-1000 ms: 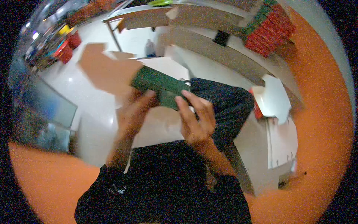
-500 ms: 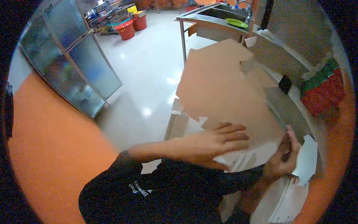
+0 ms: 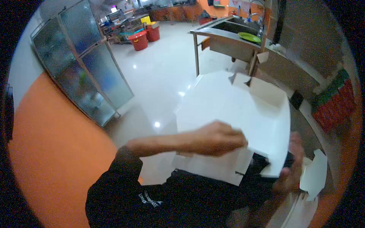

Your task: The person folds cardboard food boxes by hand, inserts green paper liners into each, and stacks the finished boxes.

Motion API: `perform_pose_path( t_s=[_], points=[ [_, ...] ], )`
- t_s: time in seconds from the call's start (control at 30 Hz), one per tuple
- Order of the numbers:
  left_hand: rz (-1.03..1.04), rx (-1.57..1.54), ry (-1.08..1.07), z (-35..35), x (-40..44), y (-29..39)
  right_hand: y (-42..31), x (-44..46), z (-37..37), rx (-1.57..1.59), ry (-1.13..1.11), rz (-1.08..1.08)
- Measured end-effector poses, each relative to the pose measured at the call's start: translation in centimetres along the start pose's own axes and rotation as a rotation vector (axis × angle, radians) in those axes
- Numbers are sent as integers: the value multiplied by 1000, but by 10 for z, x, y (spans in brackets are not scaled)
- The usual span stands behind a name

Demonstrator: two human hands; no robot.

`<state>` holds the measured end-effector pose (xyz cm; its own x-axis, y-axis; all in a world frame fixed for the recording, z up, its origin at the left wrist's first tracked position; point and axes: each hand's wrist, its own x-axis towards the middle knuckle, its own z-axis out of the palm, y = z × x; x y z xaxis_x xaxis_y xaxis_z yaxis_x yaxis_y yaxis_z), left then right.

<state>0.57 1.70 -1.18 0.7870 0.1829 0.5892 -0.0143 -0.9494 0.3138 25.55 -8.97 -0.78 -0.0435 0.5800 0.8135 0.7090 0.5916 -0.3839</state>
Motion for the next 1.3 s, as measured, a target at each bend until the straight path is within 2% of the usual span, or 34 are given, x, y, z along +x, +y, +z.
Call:
perform_pose_path(
  t_s=[0.03, 0.07, 0.1, 0.17, 0.2, 0.23, 0.3, 0.37, 0.47, 0.57, 0.67, 0.8, 0.9, 1.0, 1.07, 1.17, 1.23, 1.3],
  points=[
    [22, -22, 68, -5, 8, -4, -10, -4, 1, -65, -101, -167],
    [-80, -293, 130, -9, 10, -4, -20, -4, 4, -93, -100, -208],
    [-95, -305, 105, -11, 13, -7, -28, 2, 12, -131, -100, -244],
    [-258, -418, 37, -20, 15, -4, -23, 10, 27, -3, 33, -81],
    [-345, -459, 7, -18, 12, -9, -25, 9, 28, 10, 30, 15],
    [-389, -627, 5, -19, 11, -9, -29, 7, 28, 29, 38, 113],
    [-479, -703, -40, -21, 10, -10, -35, 18, 27, -96, -1, -2],
    [-571, -714, -73, -20, 12, -1, -42, 18, 21, -180, 61, -51],
    [-565, -691, -47, -19, 14, -2, -47, 21, 21, -297, 174, -156],
    [-574, -718, -57, -19, 21, 2, -55, 20, 22, -288, 155, -48],
    [-426, -542, -100, -28, 30, 10, -47, 23, 16, -424, -56, -232],
    [-401, -422, -65, -25, 35, 13, -33, 26, 25, -183, -186, -296],
    [-435, -449, -27, -31, 35, 15, -42, 35, 31, -117, -54, -128],
    [-464, -483, 21, -37, 36, 20, -33, 41, 31, 53, -105, -85],
    [-478, -468, 69, -39, 37, 21, -29, 42, 32, 116, -135, -69],
    [-456, -638, 219, -34, 37, 12, -36, 47, 32, -306, 33, -218],
    [-509, -736, 368, -41, 48, 8, -36, 48, 32, -377, 224, -323],
    [-504, -902, 527, -44, 61, 8, -50, 37, 32, -345, 215, -351]
  ],
)
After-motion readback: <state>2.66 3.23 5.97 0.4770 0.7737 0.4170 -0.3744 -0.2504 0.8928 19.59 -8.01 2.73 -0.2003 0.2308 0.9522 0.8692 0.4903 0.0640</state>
